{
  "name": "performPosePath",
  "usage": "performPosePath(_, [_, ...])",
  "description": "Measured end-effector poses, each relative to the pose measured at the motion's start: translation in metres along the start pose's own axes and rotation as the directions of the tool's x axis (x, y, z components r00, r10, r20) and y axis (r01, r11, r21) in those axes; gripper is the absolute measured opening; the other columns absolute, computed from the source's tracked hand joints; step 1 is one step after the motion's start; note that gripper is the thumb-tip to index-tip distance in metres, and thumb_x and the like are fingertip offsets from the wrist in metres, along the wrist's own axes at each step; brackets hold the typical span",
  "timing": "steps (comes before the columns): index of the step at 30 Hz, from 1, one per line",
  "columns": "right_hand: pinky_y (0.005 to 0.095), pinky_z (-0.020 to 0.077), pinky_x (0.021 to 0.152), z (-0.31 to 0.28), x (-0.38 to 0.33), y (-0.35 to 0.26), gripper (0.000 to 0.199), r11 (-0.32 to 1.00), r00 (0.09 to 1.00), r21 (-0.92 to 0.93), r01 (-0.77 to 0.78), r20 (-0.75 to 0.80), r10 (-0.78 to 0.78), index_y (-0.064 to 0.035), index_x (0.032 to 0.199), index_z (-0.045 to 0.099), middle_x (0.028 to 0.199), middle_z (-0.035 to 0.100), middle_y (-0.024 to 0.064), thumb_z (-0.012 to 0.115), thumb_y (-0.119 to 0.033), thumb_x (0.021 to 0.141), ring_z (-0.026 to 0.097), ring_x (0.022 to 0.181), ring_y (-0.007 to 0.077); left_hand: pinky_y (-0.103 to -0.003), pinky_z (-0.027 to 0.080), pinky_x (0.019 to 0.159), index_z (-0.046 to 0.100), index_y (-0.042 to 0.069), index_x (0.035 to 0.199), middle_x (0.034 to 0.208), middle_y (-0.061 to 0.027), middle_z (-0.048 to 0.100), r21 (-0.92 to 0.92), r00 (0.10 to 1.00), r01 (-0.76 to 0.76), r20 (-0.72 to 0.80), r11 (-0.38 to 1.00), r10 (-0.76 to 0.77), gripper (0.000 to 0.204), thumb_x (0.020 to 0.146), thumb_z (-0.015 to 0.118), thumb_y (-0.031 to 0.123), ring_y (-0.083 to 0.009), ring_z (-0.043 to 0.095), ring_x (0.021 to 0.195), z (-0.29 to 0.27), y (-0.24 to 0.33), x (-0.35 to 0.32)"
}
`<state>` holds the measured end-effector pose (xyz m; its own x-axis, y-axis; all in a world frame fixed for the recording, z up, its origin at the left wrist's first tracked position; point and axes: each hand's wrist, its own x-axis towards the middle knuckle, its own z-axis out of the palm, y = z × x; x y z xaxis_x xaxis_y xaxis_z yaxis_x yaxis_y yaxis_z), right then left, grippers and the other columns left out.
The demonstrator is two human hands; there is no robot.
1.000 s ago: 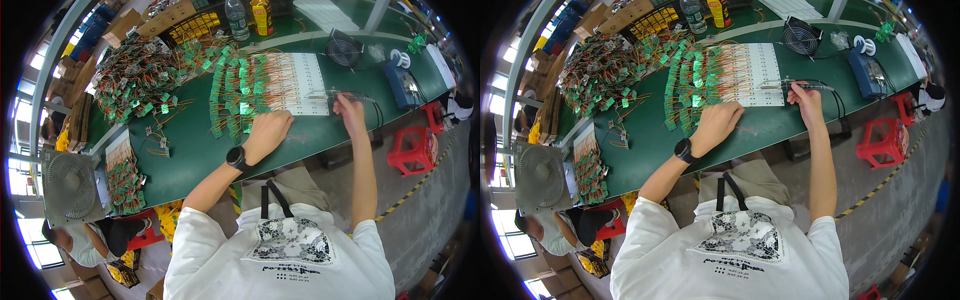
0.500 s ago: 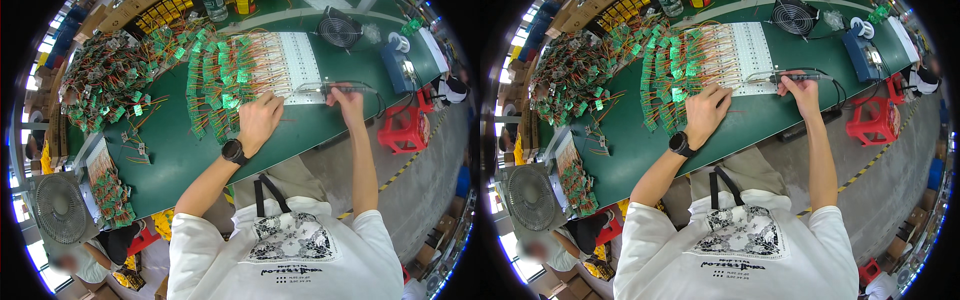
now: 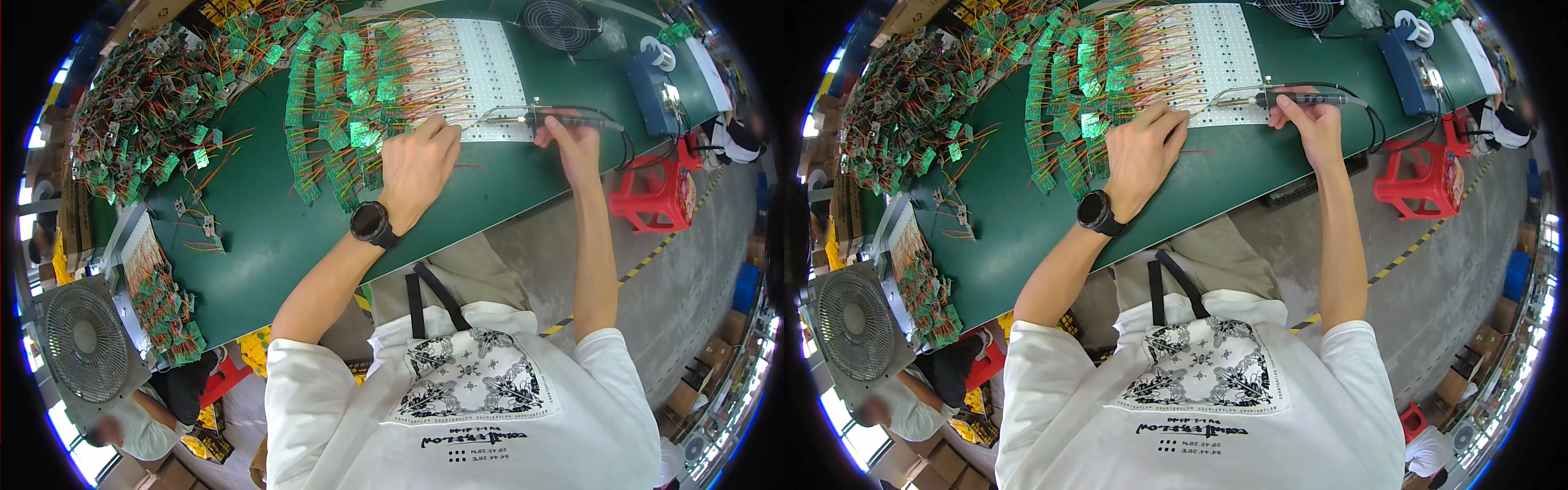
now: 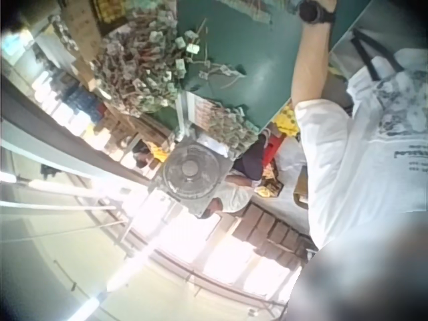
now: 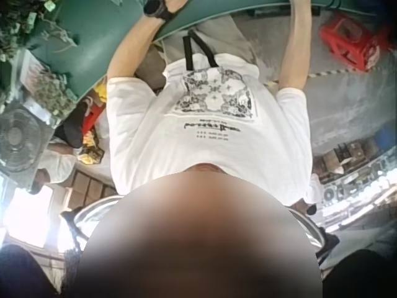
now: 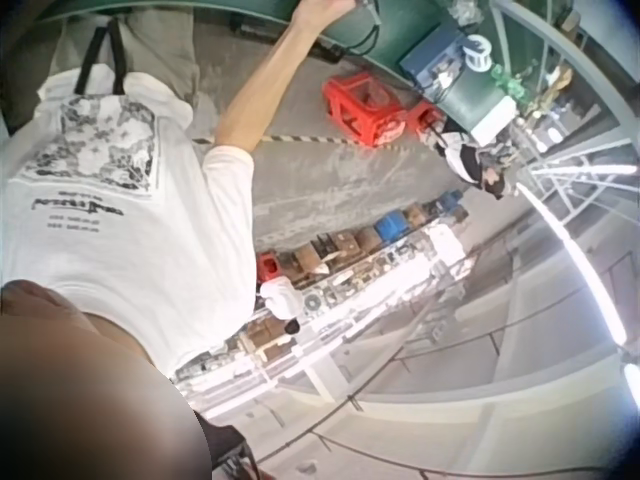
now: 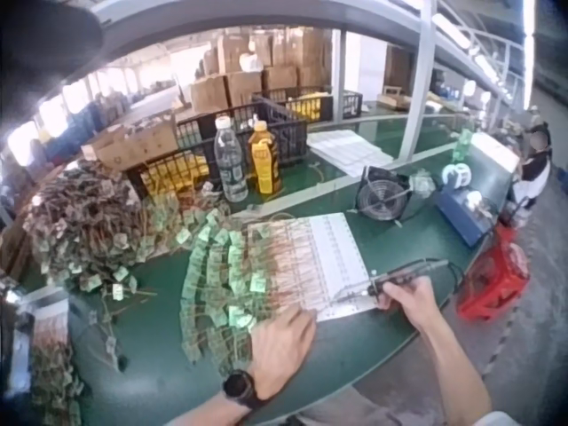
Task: The person solders wires onto an LED array panel using a soldering iron and solder wire.
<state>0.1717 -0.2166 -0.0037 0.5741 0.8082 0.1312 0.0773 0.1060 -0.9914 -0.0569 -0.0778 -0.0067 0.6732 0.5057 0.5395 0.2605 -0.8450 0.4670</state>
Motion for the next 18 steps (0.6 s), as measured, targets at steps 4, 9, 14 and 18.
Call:
performPosePath(4, [0.0264, 0.0502, 0.061, -0.0014, -0.0005, 0.0019, 0.022, 1.0, 1.0, -0.018, -0.015, 0.007, 0.015, 0.0068, 0.107, 0.061, 0.081, 0.067, 0.0127, 0.064, -0.006, 0.09, 0.064, 0.066, 0.0169, -0.035, 0.045, 0.049, 0.07, 0.009, 0.086, 0.08, -0.004, 0.062, 0.001, 1.0, 0.005, -0.011, 1.0, -0.005, 0.007, 0.079, 0.07, 0.011, -0.026, 0.061, 0.06, -0.0009, 0.0003, -0.0005])
performPosePath(9, [0.0264, 0.0505, 0.062, 0.0018, -0.0015, 0.0005, 0.022, 1.0, 1.0, -0.002, -0.01, 0.001, 0.01, 0.0064, 0.107, 0.061, 0.081, 0.066, 0.0121, 0.065, -0.007, 0.09, 0.064, 0.067, 0.0168, -0.036, 0.045, 0.049, 0.069, 0.009, 0.084, 0.079, -0.0044, 0.061, -0.006, 1.0, -0.006, -0.008, 1.0, 0.006, 0.005, 0.079, 0.069, 0.011, -0.0263, 0.061, 0.059, -0.0005, -0.001, -0.0013])
performPosePath(14, [0.0263, 0.0505, 0.062, 0.0007, -0.0008, 0.0013, 0.022, 1.0, 1.0, -0.023, -0.014, 0.006, 0.014, 0.0062, 0.107, 0.062, 0.081, 0.066, 0.0119, 0.065, -0.007, 0.09, 0.064, 0.067, 0.0169, -0.036, 0.044, 0.048, 0.069, 0.009, 0.083, 0.079, -0.004, 0.06, 0.015, 1.0, -0.007, -0.003, 1.0, 0.007, 0.004, 0.08, 0.069, 0.012, -0.0259, 0.06, 0.058, 0.0011, -0.0024, -0.0015])
performPosePath(18, [0.0263, 0.0505, 0.062, -0.0008, -0.0003, 0.0027, 0.022, 1.0, 1.0, -0.017, -0.01, 0.01, 0.01, 0.0061, 0.107, 0.062, 0.081, 0.066, 0.0118, 0.065, -0.007, 0.09, 0.064, 0.067, 0.0169, -0.035, 0.044, 0.048, 0.069, 0.009, 0.083, 0.078, -0.0036, 0.059, 0.02, 1.0, -0.01, -0.002, 1.0, 0.01, 0.004, 0.08, 0.068, 0.012, -0.0257, 0.06, 0.058, 0.0013, -0.0024, -0.0014])
